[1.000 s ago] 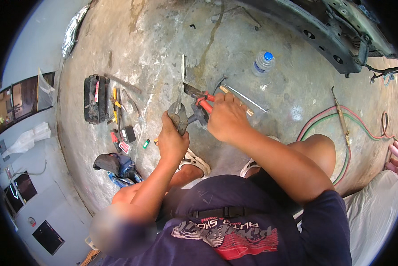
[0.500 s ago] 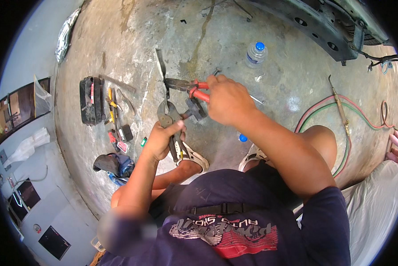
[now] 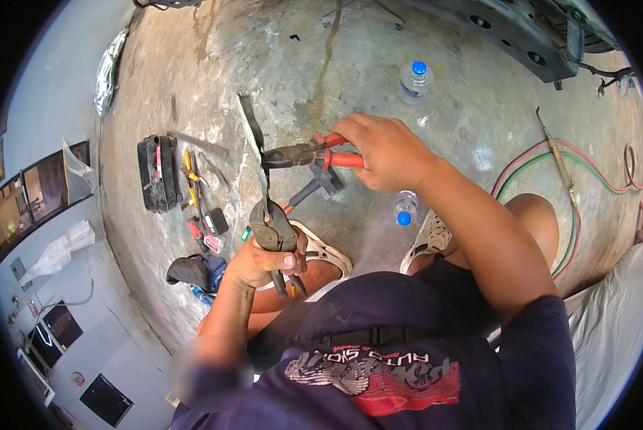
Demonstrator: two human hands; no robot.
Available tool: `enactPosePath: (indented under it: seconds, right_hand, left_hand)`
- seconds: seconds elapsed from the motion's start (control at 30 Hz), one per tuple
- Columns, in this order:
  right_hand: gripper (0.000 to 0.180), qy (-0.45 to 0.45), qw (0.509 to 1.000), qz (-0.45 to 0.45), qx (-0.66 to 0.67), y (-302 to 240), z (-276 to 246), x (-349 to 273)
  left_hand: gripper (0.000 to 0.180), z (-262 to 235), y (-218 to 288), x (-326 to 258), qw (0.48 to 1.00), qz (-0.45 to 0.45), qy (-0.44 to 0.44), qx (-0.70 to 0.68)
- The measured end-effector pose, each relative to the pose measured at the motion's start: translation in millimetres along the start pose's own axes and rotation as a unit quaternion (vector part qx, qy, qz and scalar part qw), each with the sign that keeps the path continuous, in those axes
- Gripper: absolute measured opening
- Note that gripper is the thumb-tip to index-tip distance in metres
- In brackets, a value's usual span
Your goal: The person sits on the garage floor and uses pliers and a hammer to bend and shape a small metal bracket. They repeatedly adjust the grip and strike the part to modify its form.
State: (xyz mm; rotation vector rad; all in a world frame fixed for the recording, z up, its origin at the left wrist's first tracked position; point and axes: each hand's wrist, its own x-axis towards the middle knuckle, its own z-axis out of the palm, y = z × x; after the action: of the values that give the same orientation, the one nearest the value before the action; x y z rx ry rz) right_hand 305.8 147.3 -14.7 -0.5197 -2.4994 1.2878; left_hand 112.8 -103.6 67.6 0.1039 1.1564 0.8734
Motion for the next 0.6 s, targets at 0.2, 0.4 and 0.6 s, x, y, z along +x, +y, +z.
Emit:
enactPosePath:
  seconds: [0.2,0.4,0.6]
  right_hand:
    - [0.048,0.037,0.980,0.194,-0.011,7,-6,15]
    - [0.065,-0.090,0.966,0.239,0.035,-11,-15,-7]
    - [0.068,-0.171,0.948,0.269,0.020,-36,-16,-1]
  left_hand:
    - [0.022,-4,-1,12,0.975,-0.032,-0.191,0.109]
    - [0.030,-17,22,-9,0.987,0.111,0.114,0.029]
    - [0.027,-6,32,1,0.978,0.115,0.164,0.063]
